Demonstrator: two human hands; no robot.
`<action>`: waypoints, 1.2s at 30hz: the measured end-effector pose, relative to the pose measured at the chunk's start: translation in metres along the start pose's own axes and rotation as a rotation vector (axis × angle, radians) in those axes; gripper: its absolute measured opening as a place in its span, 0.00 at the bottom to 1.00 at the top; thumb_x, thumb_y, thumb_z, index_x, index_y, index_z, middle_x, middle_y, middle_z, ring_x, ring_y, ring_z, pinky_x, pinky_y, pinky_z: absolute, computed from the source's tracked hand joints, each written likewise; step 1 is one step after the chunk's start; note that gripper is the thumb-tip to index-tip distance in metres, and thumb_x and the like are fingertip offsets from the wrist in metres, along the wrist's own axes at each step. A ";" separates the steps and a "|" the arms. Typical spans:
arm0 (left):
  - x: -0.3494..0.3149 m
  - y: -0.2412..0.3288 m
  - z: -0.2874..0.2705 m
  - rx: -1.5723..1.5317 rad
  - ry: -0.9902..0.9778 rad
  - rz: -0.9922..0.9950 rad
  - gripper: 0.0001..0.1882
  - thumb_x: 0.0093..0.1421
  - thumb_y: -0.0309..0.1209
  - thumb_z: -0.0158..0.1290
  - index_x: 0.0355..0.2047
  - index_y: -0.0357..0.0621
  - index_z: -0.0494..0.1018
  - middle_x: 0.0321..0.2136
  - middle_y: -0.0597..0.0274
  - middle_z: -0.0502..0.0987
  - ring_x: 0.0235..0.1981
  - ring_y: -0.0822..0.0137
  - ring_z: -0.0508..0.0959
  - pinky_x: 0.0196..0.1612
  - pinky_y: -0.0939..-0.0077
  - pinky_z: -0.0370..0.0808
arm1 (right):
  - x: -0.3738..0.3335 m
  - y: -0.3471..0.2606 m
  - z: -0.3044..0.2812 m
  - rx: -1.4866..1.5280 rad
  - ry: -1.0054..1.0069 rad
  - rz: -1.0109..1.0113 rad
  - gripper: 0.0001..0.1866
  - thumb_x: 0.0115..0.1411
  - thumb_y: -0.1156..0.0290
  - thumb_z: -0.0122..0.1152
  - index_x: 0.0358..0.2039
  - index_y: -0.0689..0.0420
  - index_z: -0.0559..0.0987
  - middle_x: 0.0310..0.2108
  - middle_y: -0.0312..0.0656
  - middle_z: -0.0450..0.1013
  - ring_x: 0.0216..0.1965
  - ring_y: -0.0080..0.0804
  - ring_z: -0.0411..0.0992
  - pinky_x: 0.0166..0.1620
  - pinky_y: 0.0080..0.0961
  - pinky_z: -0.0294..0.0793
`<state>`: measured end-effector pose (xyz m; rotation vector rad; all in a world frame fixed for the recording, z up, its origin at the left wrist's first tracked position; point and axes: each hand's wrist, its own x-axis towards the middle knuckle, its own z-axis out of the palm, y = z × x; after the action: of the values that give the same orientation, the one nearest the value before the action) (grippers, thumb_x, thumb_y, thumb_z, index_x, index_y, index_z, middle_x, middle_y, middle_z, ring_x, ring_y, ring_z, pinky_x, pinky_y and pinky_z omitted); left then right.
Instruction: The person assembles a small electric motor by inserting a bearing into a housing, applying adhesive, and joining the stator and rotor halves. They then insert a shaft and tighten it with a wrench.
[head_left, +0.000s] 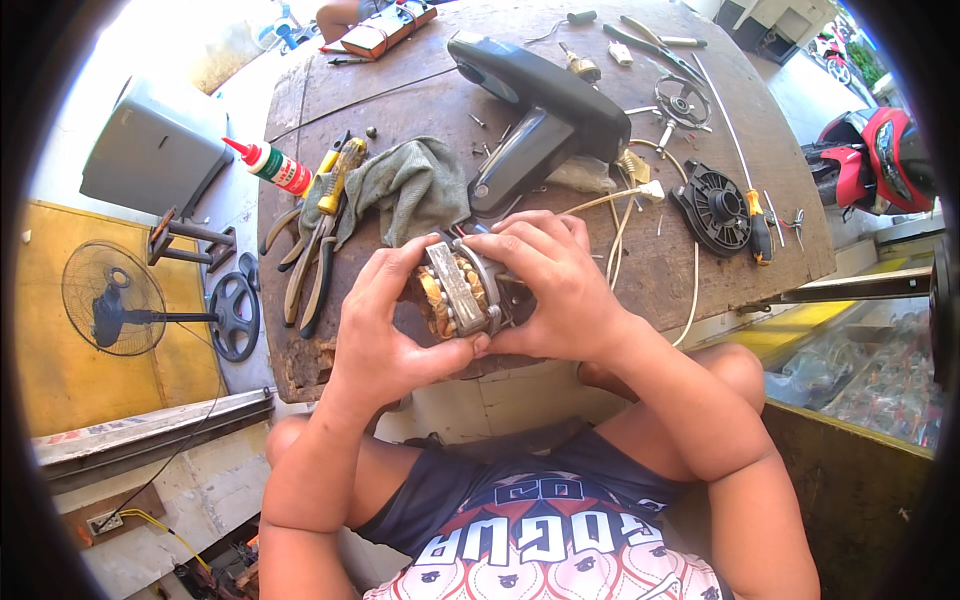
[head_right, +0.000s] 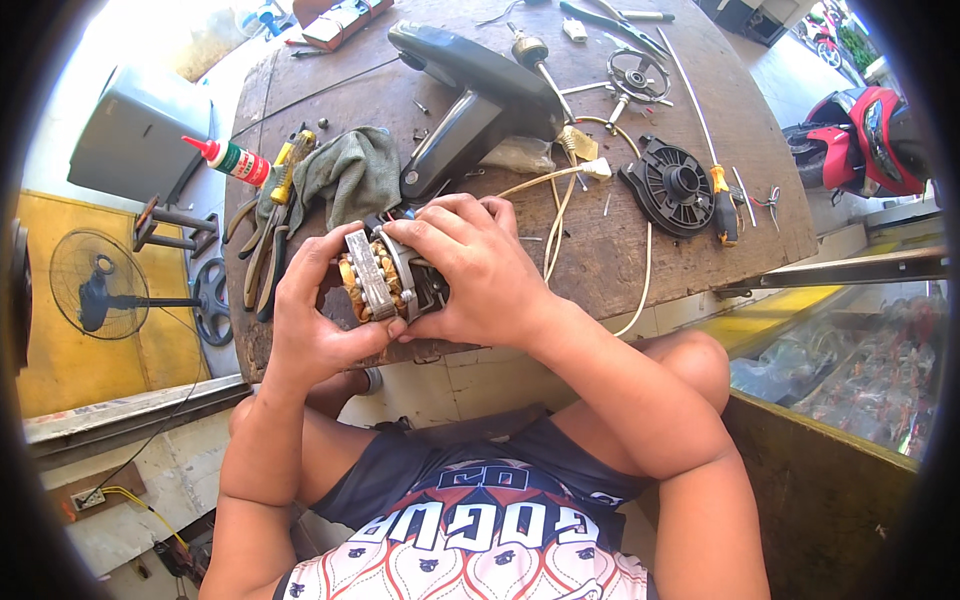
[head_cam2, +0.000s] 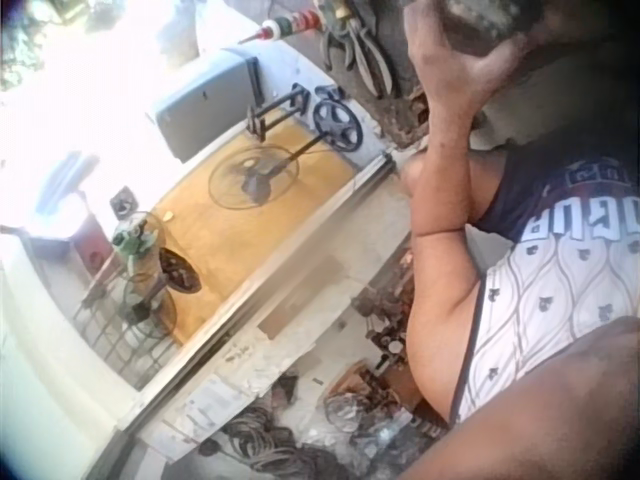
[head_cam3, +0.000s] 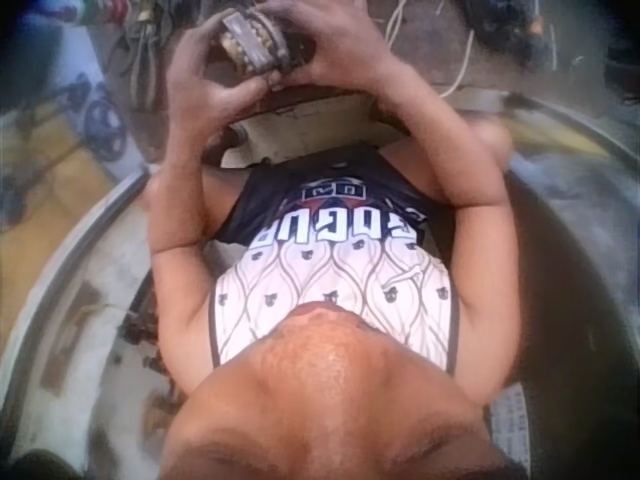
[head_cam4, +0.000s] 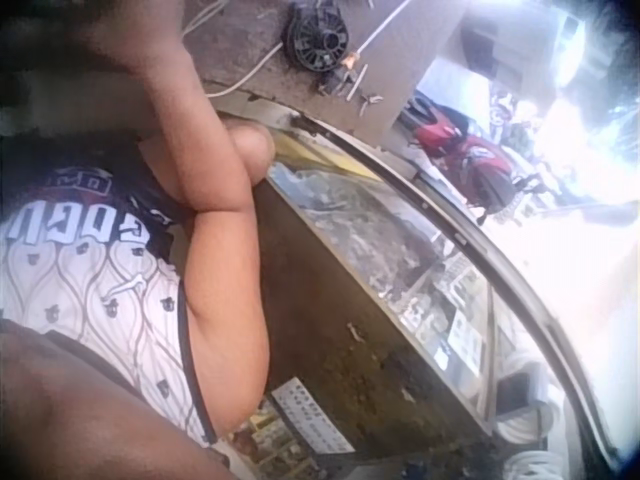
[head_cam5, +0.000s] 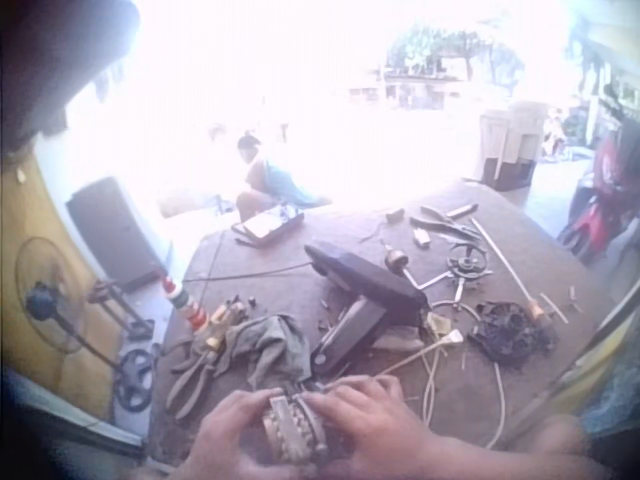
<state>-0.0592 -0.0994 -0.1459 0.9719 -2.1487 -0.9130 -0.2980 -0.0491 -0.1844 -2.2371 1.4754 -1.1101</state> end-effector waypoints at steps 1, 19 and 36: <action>0.001 0.000 0.000 -0.002 -0.011 -0.001 0.50 0.42 0.37 0.81 0.67 0.37 0.76 0.48 0.54 0.80 0.49 0.60 0.84 0.52 0.65 0.84 | -0.001 0.000 0.001 -0.013 0.009 -0.007 0.55 0.35 0.44 0.90 0.66 0.50 0.80 0.57 0.40 0.79 0.64 0.46 0.72 0.65 0.53 0.63; 0.006 0.004 -0.010 0.044 -0.144 -0.096 0.52 0.43 0.36 0.80 0.70 0.35 0.74 0.51 0.52 0.79 0.52 0.57 0.84 0.57 0.62 0.83 | -0.005 -0.006 0.005 -0.015 0.079 -0.003 0.51 0.38 0.46 0.89 0.64 0.49 0.82 0.52 0.38 0.81 0.56 0.40 0.80 0.64 0.52 0.66; 0.007 0.008 -0.010 0.032 -0.176 -0.189 0.59 0.39 0.34 0.81 0.73 0.37 0.71 0.54 0.57 0.77 0.56 0.65 0.80 0.61 0.68 0.78 | -0.005 -0.005 0.007 0.017 0.087 0.006 0.55 0.34 0.44 0.90 0.66 0.49 0.82 0.48 0.37 0.82 0.51 0.41 0.81 0.62 0.49 0.68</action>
<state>-0.0589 -0.1046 -0.1326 1.1640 -2.2506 -1.0934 -0.2901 -0.0438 -0.1889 -2.1979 1.4990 -1.2274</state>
